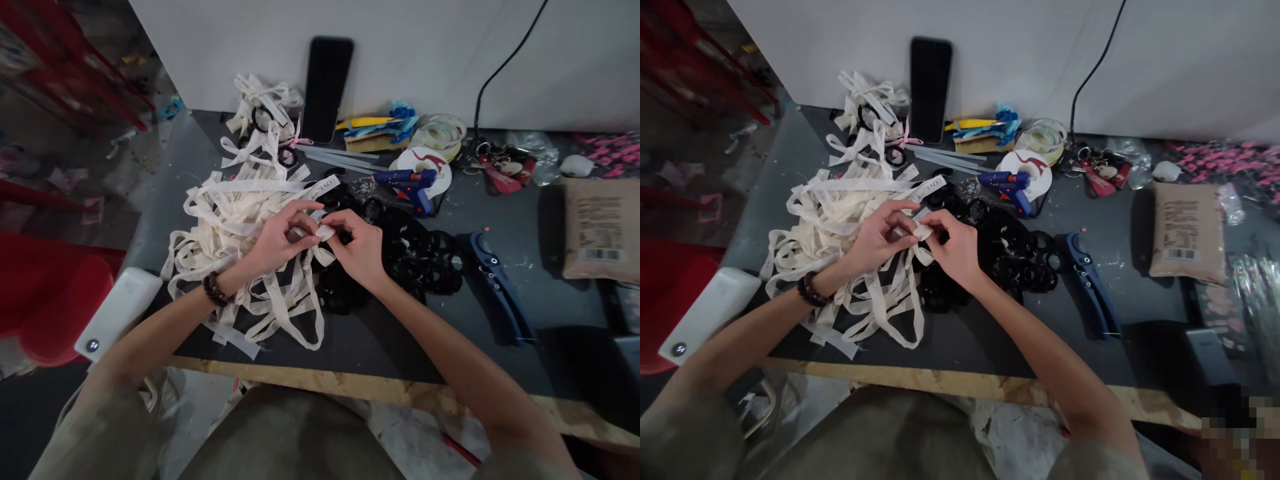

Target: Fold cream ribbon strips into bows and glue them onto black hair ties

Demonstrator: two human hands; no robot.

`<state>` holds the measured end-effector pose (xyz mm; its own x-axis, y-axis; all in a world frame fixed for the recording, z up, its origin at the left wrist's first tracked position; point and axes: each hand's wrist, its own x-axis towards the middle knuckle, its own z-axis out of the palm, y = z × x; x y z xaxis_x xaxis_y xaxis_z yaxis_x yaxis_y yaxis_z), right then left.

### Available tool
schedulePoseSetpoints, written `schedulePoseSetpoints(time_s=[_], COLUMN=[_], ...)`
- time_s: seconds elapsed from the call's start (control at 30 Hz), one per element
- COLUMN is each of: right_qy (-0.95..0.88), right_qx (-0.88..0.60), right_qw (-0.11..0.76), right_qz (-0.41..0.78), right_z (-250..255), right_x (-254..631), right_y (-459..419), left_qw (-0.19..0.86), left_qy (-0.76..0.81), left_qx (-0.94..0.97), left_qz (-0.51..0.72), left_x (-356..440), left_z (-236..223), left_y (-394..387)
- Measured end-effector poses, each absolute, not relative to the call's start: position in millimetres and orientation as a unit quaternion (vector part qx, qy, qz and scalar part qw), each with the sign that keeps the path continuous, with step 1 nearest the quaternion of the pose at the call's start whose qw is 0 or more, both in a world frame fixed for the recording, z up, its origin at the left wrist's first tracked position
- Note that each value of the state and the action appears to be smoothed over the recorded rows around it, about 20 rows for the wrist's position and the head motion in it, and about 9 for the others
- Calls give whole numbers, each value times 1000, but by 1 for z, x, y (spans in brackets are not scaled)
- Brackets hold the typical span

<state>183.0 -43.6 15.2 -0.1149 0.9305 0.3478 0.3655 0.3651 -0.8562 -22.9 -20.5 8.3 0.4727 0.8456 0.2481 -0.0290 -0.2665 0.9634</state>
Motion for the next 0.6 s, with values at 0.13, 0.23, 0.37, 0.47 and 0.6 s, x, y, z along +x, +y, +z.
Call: schedulePoseSetpoints(time_s=[0.13,0.23,0.37,0.47,0.6], right_qy=[-667,-665,-659,-658,-658], right_qx=[-488,-487,-489,-491,-495], right_qw=[465,462,472,469,450], right_qz=[317,326,323,325,345], right_z=[18,21,22,22,22], right_x=[183,182,181,181,183], right_y=[-44,-44,-43,-43,-42], left_qw=[524,508,471,445,446], left_qy=[327,365,370,366,360], left_qx=[658,652,697,715,717], left_qz=[431,428,394,396,398], left_x=[-23,-24,-23,-22,-21], left_z=[9,10,14,16,17], left_y=[-22,-20,-20,-21,-21])
